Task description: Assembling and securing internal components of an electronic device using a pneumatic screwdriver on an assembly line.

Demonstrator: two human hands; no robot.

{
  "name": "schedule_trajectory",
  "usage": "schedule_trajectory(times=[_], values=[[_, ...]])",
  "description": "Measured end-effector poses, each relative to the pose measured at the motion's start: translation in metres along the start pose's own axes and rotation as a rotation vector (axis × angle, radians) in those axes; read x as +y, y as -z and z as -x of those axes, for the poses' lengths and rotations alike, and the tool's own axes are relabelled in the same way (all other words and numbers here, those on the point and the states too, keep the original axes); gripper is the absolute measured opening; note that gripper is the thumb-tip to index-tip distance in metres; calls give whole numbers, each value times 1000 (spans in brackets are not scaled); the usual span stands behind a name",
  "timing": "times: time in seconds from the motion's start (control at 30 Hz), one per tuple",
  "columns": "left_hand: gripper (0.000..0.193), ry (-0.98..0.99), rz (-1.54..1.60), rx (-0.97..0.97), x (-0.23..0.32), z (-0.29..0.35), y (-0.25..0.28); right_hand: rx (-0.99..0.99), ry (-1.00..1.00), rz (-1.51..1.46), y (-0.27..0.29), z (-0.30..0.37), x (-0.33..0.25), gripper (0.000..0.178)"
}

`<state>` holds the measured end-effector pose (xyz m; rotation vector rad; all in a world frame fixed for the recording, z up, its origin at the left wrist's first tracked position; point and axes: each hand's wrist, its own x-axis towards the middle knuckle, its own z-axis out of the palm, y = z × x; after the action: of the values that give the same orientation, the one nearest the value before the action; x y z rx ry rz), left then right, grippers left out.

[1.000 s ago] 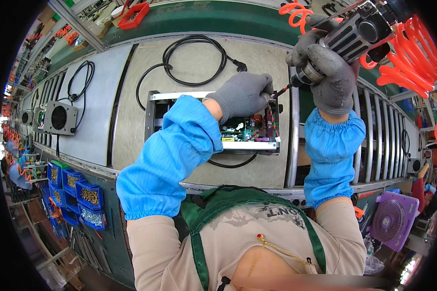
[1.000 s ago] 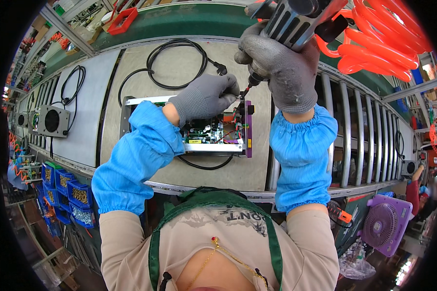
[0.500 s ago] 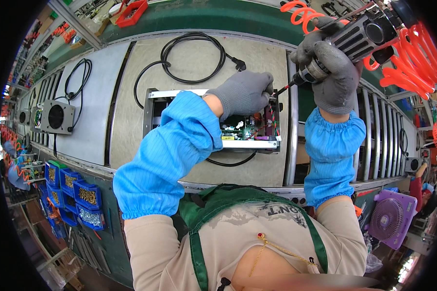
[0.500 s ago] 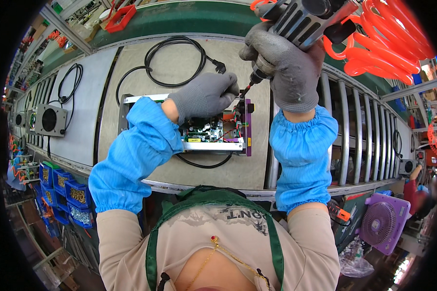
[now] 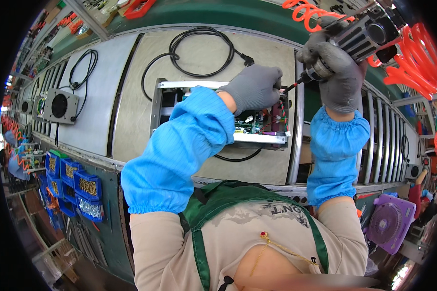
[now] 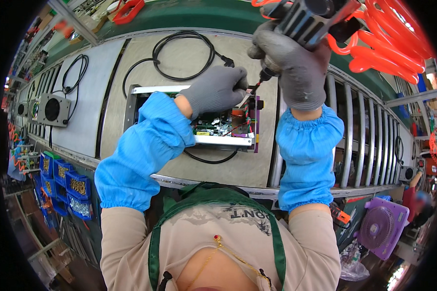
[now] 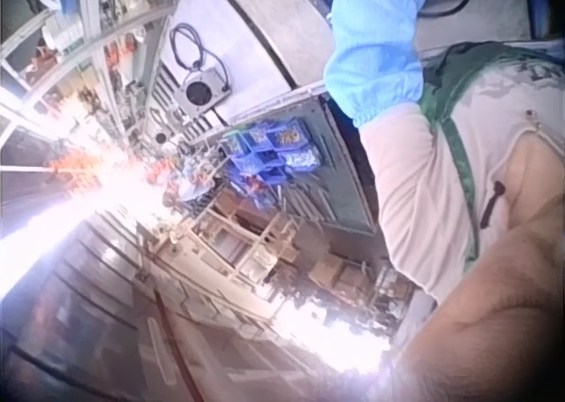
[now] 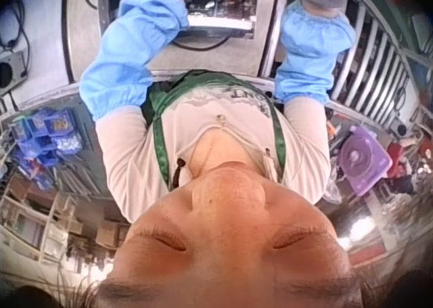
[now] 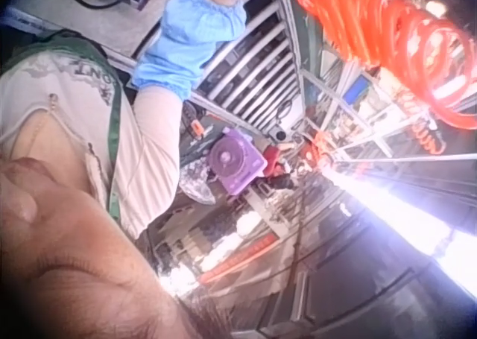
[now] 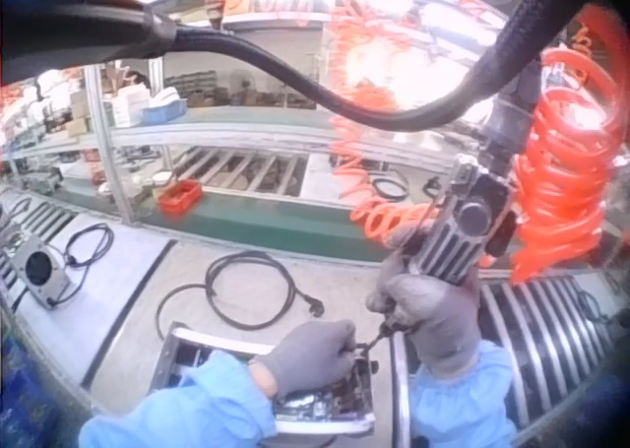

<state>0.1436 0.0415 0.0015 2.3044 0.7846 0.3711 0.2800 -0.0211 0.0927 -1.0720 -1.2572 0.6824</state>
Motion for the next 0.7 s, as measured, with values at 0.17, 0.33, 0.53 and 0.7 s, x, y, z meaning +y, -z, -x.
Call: schedule_trajectory(times=[0.17,0.33,0.53,0.7], values=[[24,-98,-213,257,-4,20,-10,-120,-117,-115,21,-4,36,44],[34,-331,-43,671,30,108,7,19,30,-58,68,-13,46,36],[29,85,-33,909,-53,283,-6,-221,-293,-393,79,-29,35,28],[22,1022,-300,1397,-164,455,-34,-50,-5,-169,85,-29,37,33]])
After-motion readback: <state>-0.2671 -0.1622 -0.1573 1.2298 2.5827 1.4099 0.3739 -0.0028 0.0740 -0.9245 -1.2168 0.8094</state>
